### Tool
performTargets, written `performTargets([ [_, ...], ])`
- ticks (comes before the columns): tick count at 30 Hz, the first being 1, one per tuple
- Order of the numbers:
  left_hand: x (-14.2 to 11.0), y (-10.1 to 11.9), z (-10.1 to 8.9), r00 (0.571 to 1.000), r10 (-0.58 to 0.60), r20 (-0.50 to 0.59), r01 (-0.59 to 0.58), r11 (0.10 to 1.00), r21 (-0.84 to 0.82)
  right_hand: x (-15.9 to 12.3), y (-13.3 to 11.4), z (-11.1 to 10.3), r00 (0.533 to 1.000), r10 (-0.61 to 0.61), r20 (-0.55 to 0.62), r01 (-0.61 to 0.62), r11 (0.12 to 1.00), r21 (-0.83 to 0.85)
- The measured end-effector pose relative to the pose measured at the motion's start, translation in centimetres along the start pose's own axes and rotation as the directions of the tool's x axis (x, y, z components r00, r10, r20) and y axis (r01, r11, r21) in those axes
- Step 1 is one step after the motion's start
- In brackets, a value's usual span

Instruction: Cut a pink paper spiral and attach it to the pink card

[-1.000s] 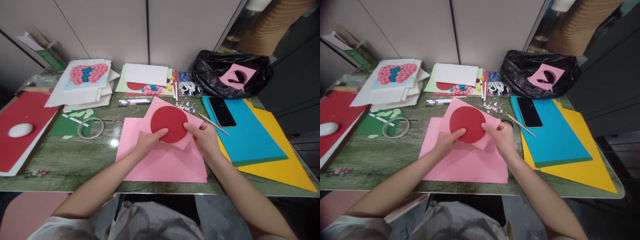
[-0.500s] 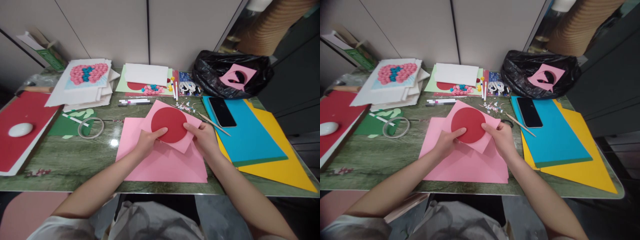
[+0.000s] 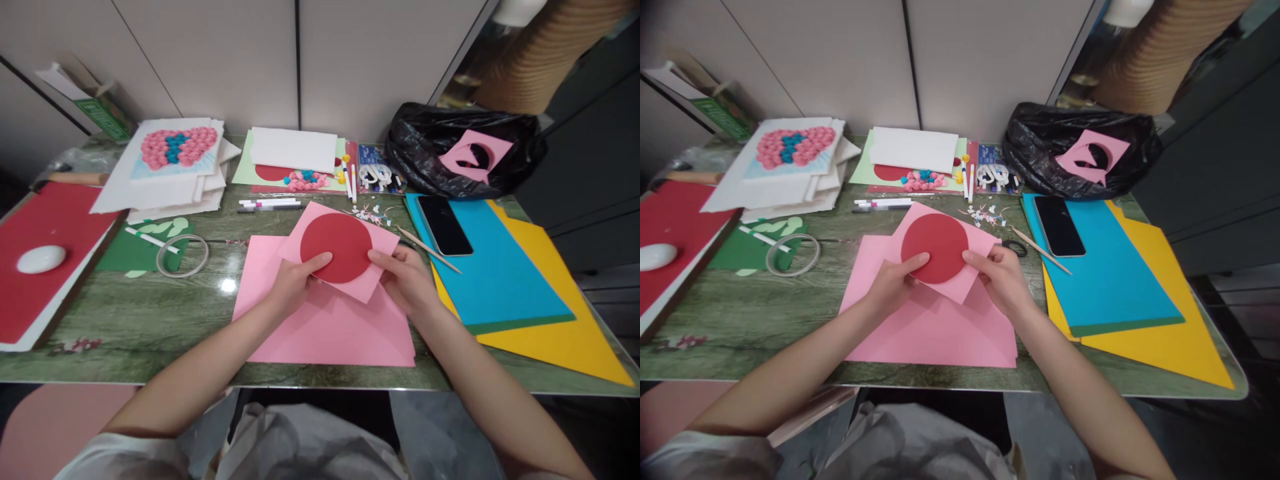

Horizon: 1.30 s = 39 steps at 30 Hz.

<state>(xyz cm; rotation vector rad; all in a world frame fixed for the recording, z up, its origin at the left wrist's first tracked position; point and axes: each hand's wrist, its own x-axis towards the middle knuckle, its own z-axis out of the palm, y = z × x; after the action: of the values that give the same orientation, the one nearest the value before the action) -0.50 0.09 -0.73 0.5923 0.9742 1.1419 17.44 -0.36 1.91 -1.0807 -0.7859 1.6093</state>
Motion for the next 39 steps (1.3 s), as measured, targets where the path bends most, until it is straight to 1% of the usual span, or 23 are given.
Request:
performTargets([
  [5,0.0,0.0,0.0,1.0,0.005,0.002,-0.005,1.0,0.001,0.0,-0.1,0.0,1.0,0.01,0.026,-0.011,1.0,0.016],
  [8,0.0,0.0,0.0,1.0,0.025,-0.004,-0.025,1.0,0.005,0.1,0.0,-0.2,1.0,-0.002,-0.002,0.002,1.0,-0.026],
  [10,0.0,0.0,0.0,0.999,0.043,0.002,-0.043,0.999,0.015,0.1,0.0,-0.4,0.999,-0.035,-0.023,0.034,0.997,-0.064],
  [13,-0.2,0.0,0.0,0.994,0.105,0.044,-0.108,0.991,0.075,0.1,0.0,-0.6,0.996,-0.087,-0.035,0.082,0.99,-0.113],
  [16,-0.4,0.2,0.1,0.979,0.187,0.077,-0.198,0.965,0.174,0.1,-0.1,-0.8,0.993,-0.103,-0.062,0.09,0.979,-0.184],
  [20,-0.7,0.6,0.3,0.957,0.28,0.073,-0.289,0.919,0.267,0.1,-0.2,-0.8,0.979,-0.179,-0.102,0.14,0.94,-0.31],
  [23,-0.8,0.7,0.6,0.938,0.329,0.109,-0.347,0.905,0.246,0.0,-0.4,-0.6,0.964,-0.237,-0.121,0.178,0.911,-0.371],
  [26,-1.1,0.5,0.8,0.933,0.339,0.123,-0.359,0.906,0.223,-0.2,-0.4,-0.4,0.955,-0.266,-0.133,0.187,0.885,-0.426],
  [31,-1.3,0.3,0.8,0.941,0.332,0.068,-0.336,0.889,0.31,-0.6,-0.6,-0.2,0.944,-0.299,-0.141,0.176,0.814,-0.553],
  [34,-1.3,0.5,0.8,0.931,0.362,0.05,-0.355,0.865,0.355,-0.5,-0.5,-0.1,0.949,-0.276,-0.151,0.16,0.836,-0.524],
  [39,-1.4,0.7,0.8,0.935,0.351,0.04,-0.342,0.868,0.36,-0.3,0.3,-0.1,0.971,-0.207,-0.122,0.154,0.926,-0.345],
])
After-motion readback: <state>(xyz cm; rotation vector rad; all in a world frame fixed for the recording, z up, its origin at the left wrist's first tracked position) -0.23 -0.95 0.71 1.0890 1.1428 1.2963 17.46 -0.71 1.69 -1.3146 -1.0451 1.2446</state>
